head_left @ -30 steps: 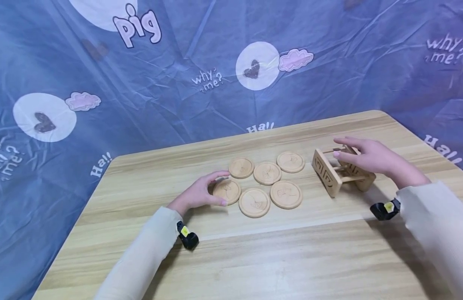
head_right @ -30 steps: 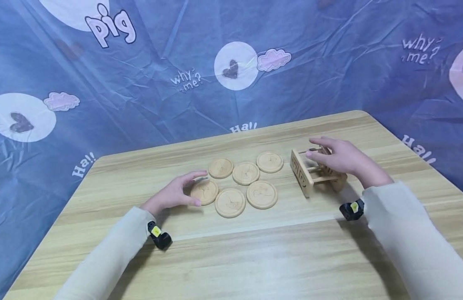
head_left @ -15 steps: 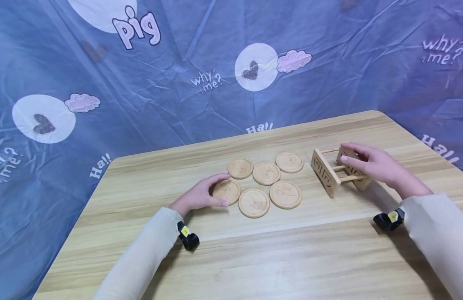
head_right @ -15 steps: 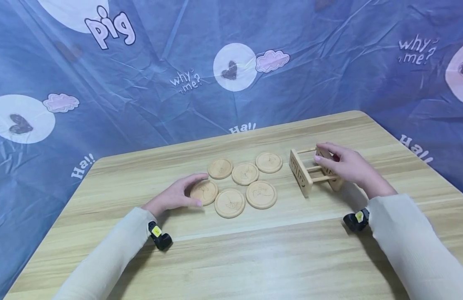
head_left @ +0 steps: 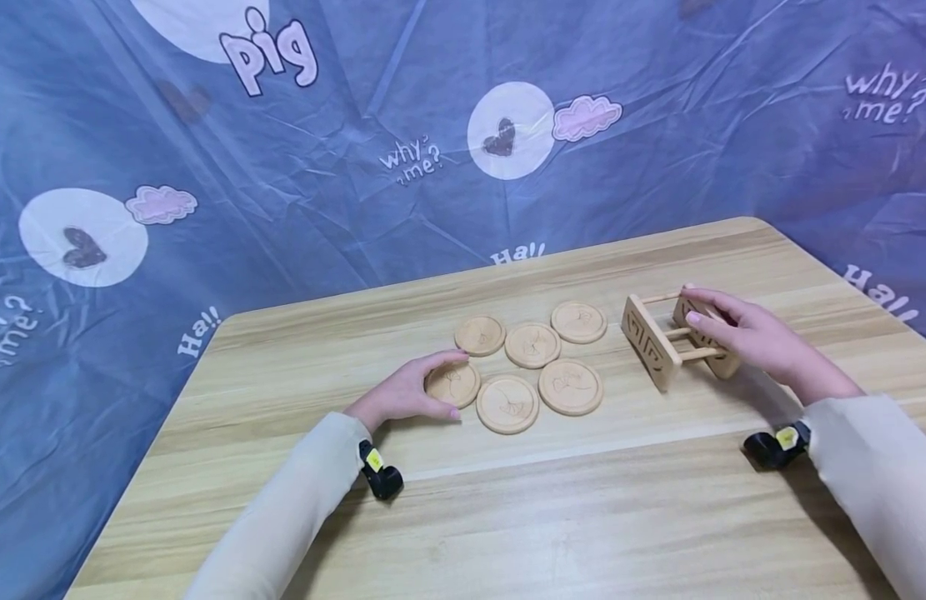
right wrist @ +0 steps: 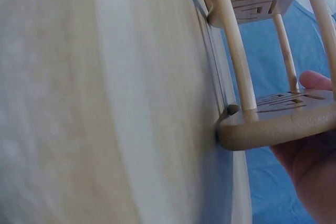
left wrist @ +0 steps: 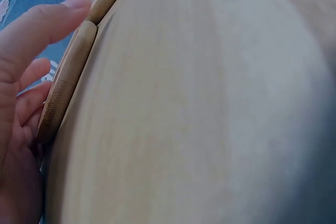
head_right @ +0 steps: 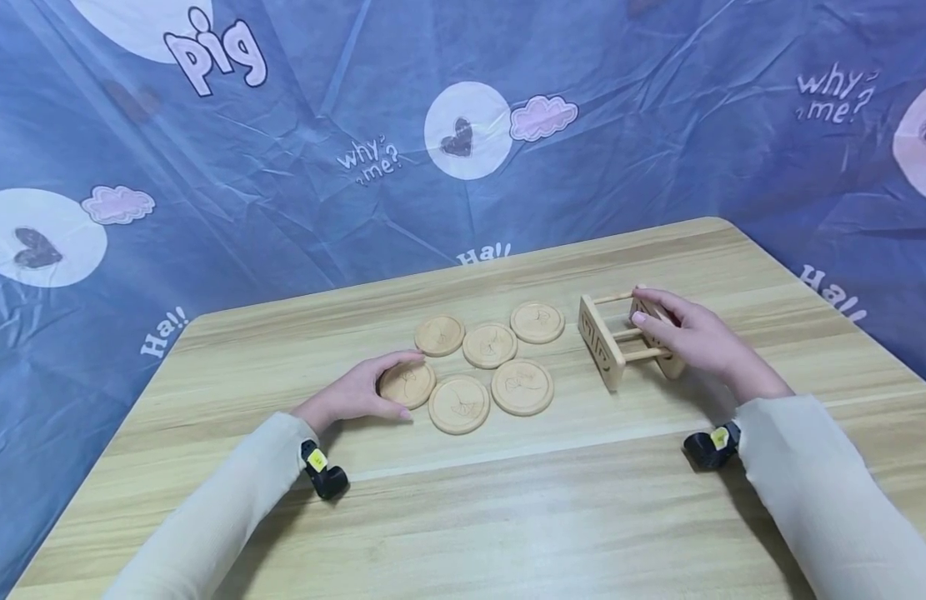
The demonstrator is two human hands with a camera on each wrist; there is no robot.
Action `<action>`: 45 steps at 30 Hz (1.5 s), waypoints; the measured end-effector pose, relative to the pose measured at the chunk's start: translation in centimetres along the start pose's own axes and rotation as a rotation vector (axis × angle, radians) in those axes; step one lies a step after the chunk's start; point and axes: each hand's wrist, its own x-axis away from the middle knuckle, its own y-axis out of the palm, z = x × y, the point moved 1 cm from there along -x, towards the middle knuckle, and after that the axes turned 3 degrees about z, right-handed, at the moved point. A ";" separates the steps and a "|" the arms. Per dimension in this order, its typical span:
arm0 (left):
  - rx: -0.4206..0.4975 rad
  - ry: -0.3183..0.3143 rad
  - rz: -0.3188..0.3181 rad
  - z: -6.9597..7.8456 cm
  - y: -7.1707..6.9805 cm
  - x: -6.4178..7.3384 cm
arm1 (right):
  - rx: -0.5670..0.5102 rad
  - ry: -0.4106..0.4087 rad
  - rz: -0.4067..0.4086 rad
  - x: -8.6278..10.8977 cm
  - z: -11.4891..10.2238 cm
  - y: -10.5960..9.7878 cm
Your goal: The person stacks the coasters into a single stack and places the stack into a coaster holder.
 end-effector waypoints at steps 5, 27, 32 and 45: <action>-0.034 -0.002 -0.008 -0.2 0.3 -0.2 | -0.077 -0.014 0.005 0.3 0.6 0.3; -0.159 0.017 0.000 -0.2 0.1 -0.3 | -0.120 0.043 0.008 0.5 -0.2 0.2; -0.167 0.016 0.013 -0.2 0.1 -0.3 | -0.123 0.043 0.004 0.4 -0.3 0.2; -0.180 0.024 0.040 -0.1 0.4 -0.2 | -0.122 0.026 0.005 0.4 -0.3 0.2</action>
